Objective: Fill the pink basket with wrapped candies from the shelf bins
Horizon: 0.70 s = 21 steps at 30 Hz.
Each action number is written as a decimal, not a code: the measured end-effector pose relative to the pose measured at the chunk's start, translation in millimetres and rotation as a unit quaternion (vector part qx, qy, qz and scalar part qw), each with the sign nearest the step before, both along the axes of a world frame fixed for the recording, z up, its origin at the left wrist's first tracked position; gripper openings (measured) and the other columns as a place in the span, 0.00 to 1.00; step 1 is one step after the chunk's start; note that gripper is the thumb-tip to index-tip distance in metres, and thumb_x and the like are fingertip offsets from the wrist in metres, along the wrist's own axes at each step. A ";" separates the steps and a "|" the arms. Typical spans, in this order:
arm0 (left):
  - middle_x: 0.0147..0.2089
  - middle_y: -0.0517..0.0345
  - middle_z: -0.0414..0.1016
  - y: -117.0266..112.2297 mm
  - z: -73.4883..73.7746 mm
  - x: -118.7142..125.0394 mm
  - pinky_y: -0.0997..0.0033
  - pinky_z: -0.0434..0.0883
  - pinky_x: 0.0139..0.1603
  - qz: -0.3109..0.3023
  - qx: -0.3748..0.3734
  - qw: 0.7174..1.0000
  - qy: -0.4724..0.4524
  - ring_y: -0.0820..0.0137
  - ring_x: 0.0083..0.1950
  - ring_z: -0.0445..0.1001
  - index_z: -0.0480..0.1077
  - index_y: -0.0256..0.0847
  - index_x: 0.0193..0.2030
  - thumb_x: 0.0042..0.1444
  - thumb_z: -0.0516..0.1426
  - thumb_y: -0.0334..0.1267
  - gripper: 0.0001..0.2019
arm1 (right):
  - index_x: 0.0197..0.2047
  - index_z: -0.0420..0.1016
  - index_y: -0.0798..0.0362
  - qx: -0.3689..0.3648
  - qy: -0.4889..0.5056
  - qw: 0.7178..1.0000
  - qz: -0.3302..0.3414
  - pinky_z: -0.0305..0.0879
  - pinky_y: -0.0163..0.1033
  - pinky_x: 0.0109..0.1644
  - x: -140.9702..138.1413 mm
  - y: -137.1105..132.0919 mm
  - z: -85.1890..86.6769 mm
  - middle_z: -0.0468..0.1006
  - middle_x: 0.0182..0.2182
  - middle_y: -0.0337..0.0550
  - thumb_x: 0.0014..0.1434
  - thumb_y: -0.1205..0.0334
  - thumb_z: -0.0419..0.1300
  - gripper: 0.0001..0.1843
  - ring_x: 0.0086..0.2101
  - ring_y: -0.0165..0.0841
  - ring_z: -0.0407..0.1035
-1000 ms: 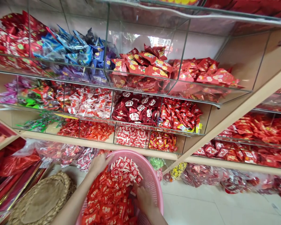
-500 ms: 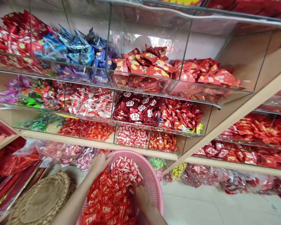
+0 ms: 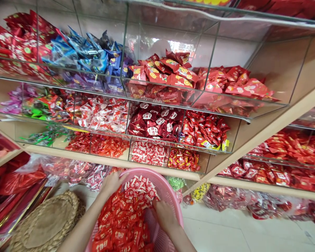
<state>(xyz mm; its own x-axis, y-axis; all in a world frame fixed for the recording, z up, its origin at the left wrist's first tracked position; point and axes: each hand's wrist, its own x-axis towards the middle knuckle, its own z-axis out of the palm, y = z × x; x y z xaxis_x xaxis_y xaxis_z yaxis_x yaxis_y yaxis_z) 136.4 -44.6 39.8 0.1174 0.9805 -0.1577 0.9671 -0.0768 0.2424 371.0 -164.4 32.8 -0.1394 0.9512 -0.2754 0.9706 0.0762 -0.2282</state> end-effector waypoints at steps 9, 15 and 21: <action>0.38 0.43 0.79 -1.6 0.6 -0.3 0.65 0.68 0.39 0.010 -0.004 1.000 0.000 0.56 0.42 0.78 0.73 0.38 0.42 0.60 0.38 0.61 0.32 | 0.49 0.68 0.58 0.090 -0.022 0.992 -0.087 0.60 0.36 0.32 -12.1 52.6 13.8 0.79 0.31 0.50 0.64 0.66 0.46 0.15 0.33 0.37 0.74; 0.39 0.41 0.79 -0.5 4.2 0.5 0.63 0.68 0.40 0.008 -0.008 1.000 0.001 0.55 0.43 0.78 0.72 0.38 0.44 0.61 0.38 0.60 0.32 | 0.54 0.64 0.54 0.147 0.327 0.927 -0.109 0.66 0.40 0.47 -83.3 28.6 23.8 0.72 0.50 0.52 0.59 0.66 0.52 0.19 0.47 0.37 0.69; 0.40 0.42 0.79 0.2 7.1 0.9 0.64 0.69 0.40 -0.002 -0.018 1.000 0.000 0.56 0.43 0.78 0.73 0.39 0.43 0.61 0.38 0.59 0.31 | 0.58 0.60 0.49 0.001 0.604 0.783 -0.146 0.70 0.37 0.42 -166.1 -16.2 28.7 0.61 0.56 0.47 0.48 0.70 0.58 0.32 0.44 0.32 0.68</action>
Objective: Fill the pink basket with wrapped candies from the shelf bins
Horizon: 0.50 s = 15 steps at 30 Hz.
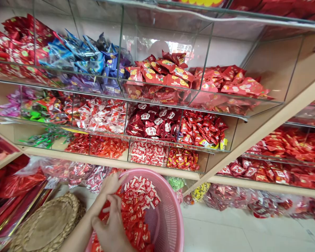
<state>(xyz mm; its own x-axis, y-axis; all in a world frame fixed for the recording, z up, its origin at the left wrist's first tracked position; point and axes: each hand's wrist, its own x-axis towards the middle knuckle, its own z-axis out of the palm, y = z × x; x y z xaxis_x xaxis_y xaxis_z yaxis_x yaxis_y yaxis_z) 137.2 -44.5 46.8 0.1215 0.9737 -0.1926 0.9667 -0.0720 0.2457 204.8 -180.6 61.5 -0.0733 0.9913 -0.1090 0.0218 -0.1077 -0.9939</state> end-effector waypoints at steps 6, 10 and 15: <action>0.38 0.41 0.79 -2.8 0.7 -1.2 0.64 0.68 0.40 0.005 0.011 1.000 0.005 0.56 0.42 0.78 0.72 0.37 0.44 0.62 0.38 0.59 0.31 | 0.59 0.58 0.50 -0.047 0.035 0.998 -0.001 0.69 0.36 0.36 -13.1 -11.0 -7.6 0.65 0.50 0.47 0.46 0.71 0.57 0.36 0.42 0.33 0.68; 0.39 0.40 0.79 -3.3 3.0 -0.5 0.65 0.68 0.41 0.006 0.012 1.000 0.005 0.56 0.43 0.78 0.72 0.37 0.44 0.62 0.38 0.58 0.31 | 0.49 0.67 0.50 -0.020 0.009 1.000 -0.003 0.67 0.35 0.35 -22.7 -25.3 -18.2 0.70 0.41 0.41 0.41 0.74 0.56 0.28 0.32 0.29 0.69; 0.39 0.41 0.79 -2.5 4.8 1.3 0.65 0.68 0.39 0.008 0.002 1.000 0.011 0.56 0.43 0.78 0.72 0.37 0.44 0.61 0.37 0.59 0.32 | 0.41 0.71 0.48 -0.003 -0.017 1.000 -0.014 0.67 0.35 0.35 -28.0 -34.7 -23.7 0.72 0.36 0.38 0.39 0.74 0.56 0.23 0.32 0.31 0.70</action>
